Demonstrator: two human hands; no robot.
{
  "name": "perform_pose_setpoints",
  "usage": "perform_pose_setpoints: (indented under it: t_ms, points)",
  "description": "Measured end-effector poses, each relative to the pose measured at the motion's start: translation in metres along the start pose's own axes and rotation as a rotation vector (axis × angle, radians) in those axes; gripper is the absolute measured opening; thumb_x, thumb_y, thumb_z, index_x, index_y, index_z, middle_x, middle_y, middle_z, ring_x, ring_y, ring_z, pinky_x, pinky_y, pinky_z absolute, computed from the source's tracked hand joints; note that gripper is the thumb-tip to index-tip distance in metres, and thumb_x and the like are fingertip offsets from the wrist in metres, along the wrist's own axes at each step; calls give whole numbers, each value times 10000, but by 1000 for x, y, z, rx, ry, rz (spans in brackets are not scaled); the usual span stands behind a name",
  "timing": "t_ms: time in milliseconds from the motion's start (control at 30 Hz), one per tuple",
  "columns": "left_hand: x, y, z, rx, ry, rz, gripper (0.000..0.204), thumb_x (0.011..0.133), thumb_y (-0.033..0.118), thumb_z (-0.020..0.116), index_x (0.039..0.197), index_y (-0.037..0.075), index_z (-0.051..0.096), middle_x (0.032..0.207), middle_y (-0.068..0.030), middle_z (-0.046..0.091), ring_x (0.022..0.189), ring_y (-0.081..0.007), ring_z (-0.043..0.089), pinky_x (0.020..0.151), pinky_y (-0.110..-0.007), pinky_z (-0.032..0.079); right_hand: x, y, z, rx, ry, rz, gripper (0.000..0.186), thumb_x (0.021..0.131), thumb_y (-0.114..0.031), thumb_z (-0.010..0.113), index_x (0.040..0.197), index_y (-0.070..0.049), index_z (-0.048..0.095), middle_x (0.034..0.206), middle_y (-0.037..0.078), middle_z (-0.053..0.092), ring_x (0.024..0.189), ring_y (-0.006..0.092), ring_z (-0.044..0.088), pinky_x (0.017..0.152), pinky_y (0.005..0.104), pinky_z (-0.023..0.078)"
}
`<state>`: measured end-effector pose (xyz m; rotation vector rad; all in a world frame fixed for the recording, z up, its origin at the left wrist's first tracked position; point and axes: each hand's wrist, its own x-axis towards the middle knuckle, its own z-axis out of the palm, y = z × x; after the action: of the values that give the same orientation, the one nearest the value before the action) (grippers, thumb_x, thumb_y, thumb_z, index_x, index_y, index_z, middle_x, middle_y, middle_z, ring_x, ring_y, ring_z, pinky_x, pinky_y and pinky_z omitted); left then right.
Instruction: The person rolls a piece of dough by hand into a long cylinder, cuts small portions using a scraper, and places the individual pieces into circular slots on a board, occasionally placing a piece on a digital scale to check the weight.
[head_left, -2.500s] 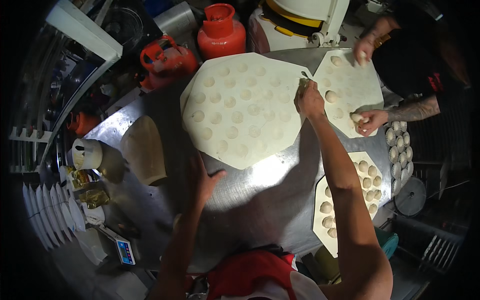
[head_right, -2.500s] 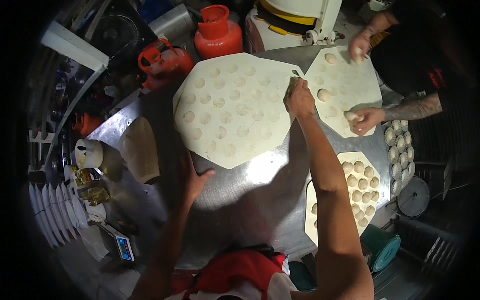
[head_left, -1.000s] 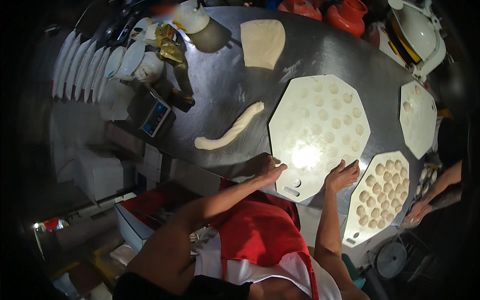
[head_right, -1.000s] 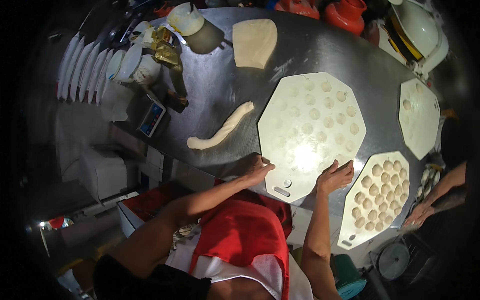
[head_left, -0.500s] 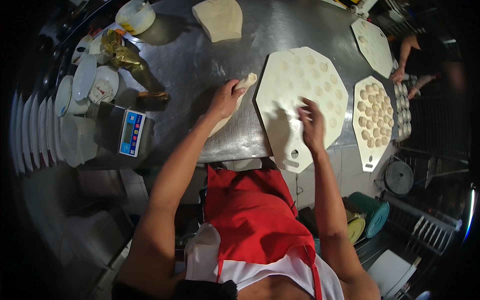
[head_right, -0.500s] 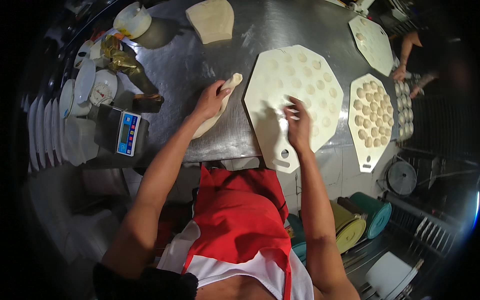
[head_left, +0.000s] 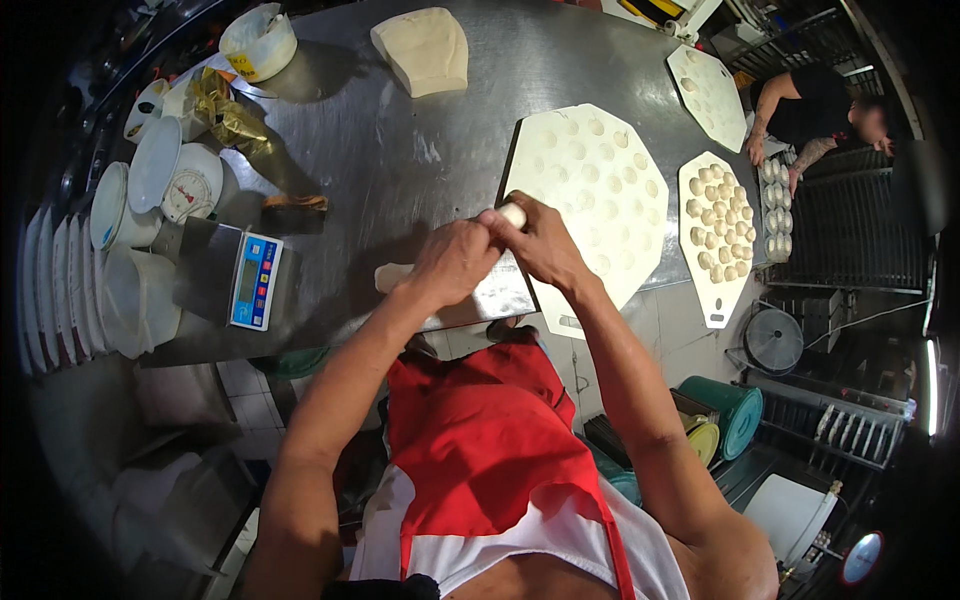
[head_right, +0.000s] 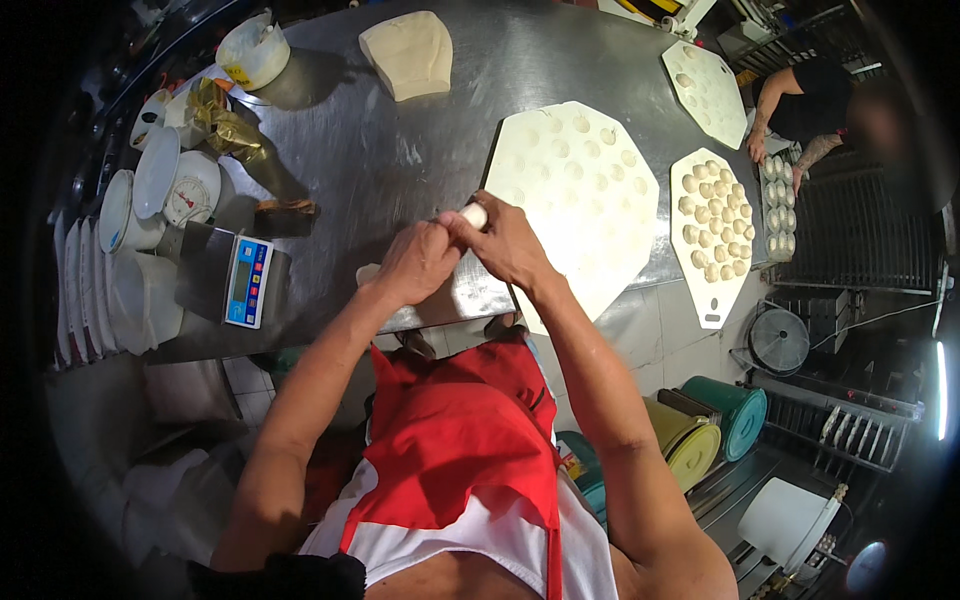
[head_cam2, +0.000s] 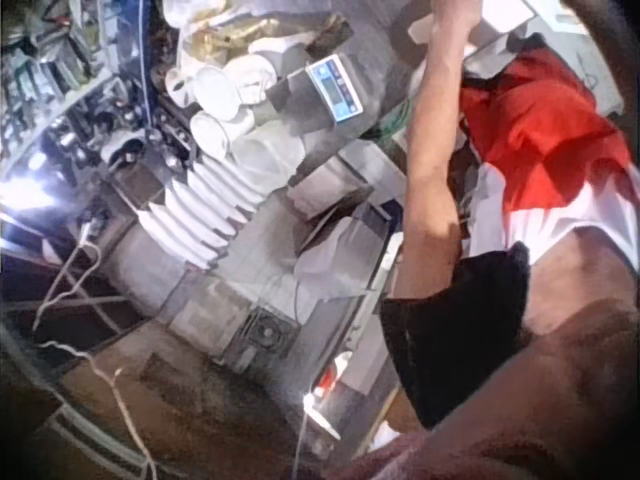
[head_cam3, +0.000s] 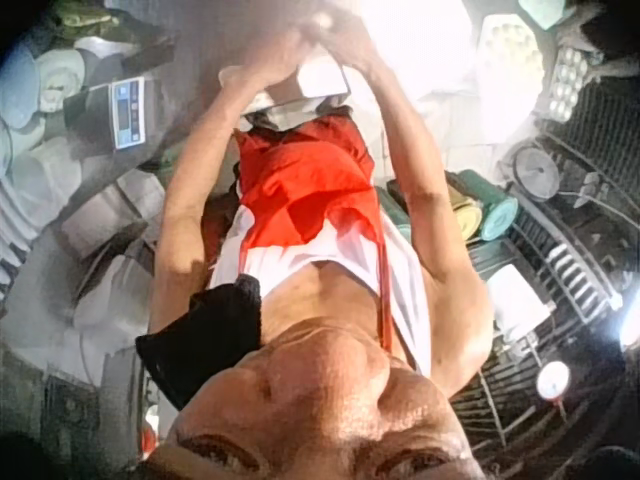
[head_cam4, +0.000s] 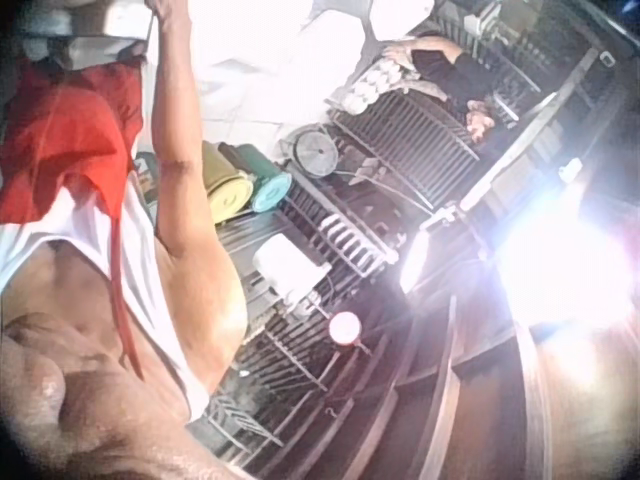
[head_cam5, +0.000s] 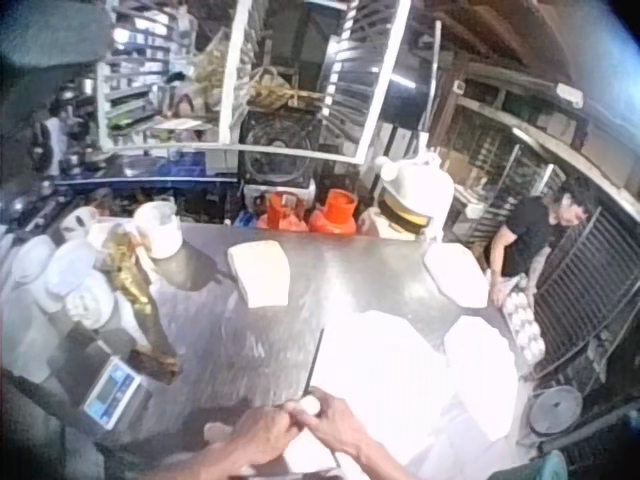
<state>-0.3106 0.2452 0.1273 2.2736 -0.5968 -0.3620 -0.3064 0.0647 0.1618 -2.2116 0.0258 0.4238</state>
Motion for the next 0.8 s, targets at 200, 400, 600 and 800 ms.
perform_pose_setpoints:
  t_ms: [200, 400, 600, 800]
  points:
    - [65, 30, 25, 102, -21, -33, 254, 996, 246, 588, 992, -6, 622, 877, -265, 723, 876, -465, 712, 810, -560, 569, 18, 26, -34, 360, 257, -57, 257, 988, -239, 703, 932, 11, 673, 755, 78, 708, 714, 130, 630, 698, 321, 538]
    - [105, -62, 72, -132, 0, -263, 459, 987, 329, 656, 1212, -56, 547, 1175, -322, 677, 1137, -485, 647, 946, -515, 529, 41, 46, -41, 296, -28, -256, 216, 941, -199, 712, 1014, 1, 680, 929, 175, 700, 874, 262, 681, 841, 375, 546]
    - [95, -41, 69, -338, 46, -422, 393, 1027, 104, 494, 1401, -14, 480, 1351, -294, 607, 1215, -408, 636, 1055, -463, 469, 148, 137, -102, -49, 84, -97, 238, 899, -105, 726, 1081, 43, 690, 1133, 274, 710, 918, 412, 697, 835, 473, 584]
    - [75, -35, 65, -322, 72, -381, 606, 1028, 34, 594, 1604, 46, 409, 1560, -200, 536, 1453, -319, 515, 1199, -382, 392, 189, 164, -75, -370, 292, -245, 368, 895, -205, 793, 1199, -53, 653, 999, 193, 625, 910, 398, 691, 787, 490, 573]
